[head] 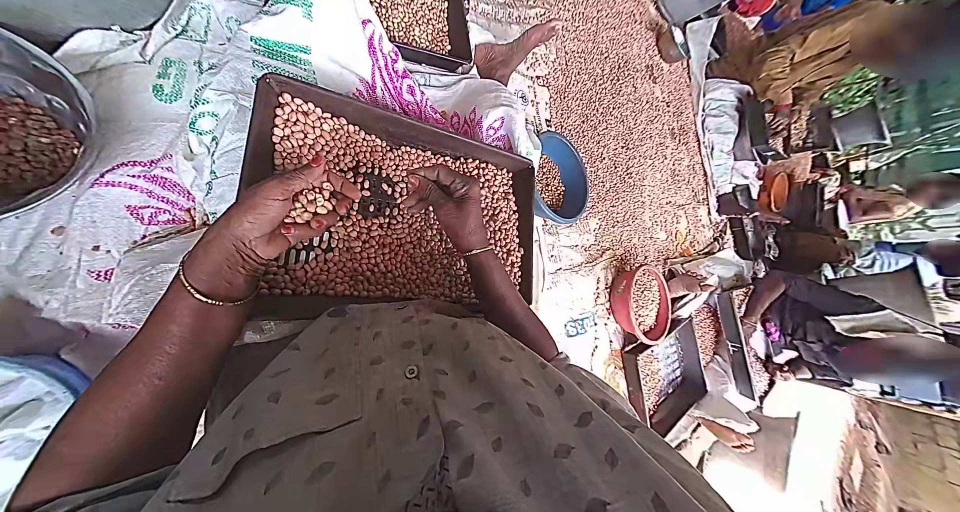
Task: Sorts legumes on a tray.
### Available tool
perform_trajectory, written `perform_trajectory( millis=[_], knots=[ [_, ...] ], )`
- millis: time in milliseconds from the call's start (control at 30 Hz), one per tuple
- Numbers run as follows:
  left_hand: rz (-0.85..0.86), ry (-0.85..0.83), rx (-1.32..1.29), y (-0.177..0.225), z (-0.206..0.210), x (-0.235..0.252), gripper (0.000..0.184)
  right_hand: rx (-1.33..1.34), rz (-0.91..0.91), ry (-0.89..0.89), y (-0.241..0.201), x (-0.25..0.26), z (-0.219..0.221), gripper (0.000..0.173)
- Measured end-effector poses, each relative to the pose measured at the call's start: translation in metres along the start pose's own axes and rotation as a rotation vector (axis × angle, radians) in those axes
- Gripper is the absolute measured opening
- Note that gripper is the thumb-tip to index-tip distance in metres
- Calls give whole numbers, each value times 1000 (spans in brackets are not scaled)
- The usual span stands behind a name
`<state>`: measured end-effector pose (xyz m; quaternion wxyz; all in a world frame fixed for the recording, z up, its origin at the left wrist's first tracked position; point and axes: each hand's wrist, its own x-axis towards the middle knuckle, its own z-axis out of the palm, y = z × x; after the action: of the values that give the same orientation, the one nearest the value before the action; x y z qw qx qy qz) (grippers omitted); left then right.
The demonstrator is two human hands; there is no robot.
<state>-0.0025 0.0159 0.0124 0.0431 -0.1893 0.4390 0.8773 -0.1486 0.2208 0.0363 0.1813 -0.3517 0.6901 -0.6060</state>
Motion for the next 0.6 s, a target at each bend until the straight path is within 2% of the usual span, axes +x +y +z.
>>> perform_trajectory(
  millis=[133,200,267,333,400,500,600],
  knots=[
    [-10,-31,-31,2,3,-2,57,-62,-221,-108,-18,20,36,25],
    [40,-72,-84,0,-3,-2,54,-275,-327,-68,-2,41,37,22],
    [131,-77,-153,-1,-8,-3,49,-621,-367,-113,23,56,30,23],
    [221,-5,-224,2,-9,-4,47,-935,-355,-209,49,57,19,32],
    [286,41,-278,4,-11,-4,46,-1085,-335,-222,64,46,3,31],
    [346,47,-329,2,-14,-4,46,-1097,-204,-206,57,31,-25,20],
    [348,54,-342,4,-12,-3,48,-942,19,-360,37,12,-46,19]
  ],
)
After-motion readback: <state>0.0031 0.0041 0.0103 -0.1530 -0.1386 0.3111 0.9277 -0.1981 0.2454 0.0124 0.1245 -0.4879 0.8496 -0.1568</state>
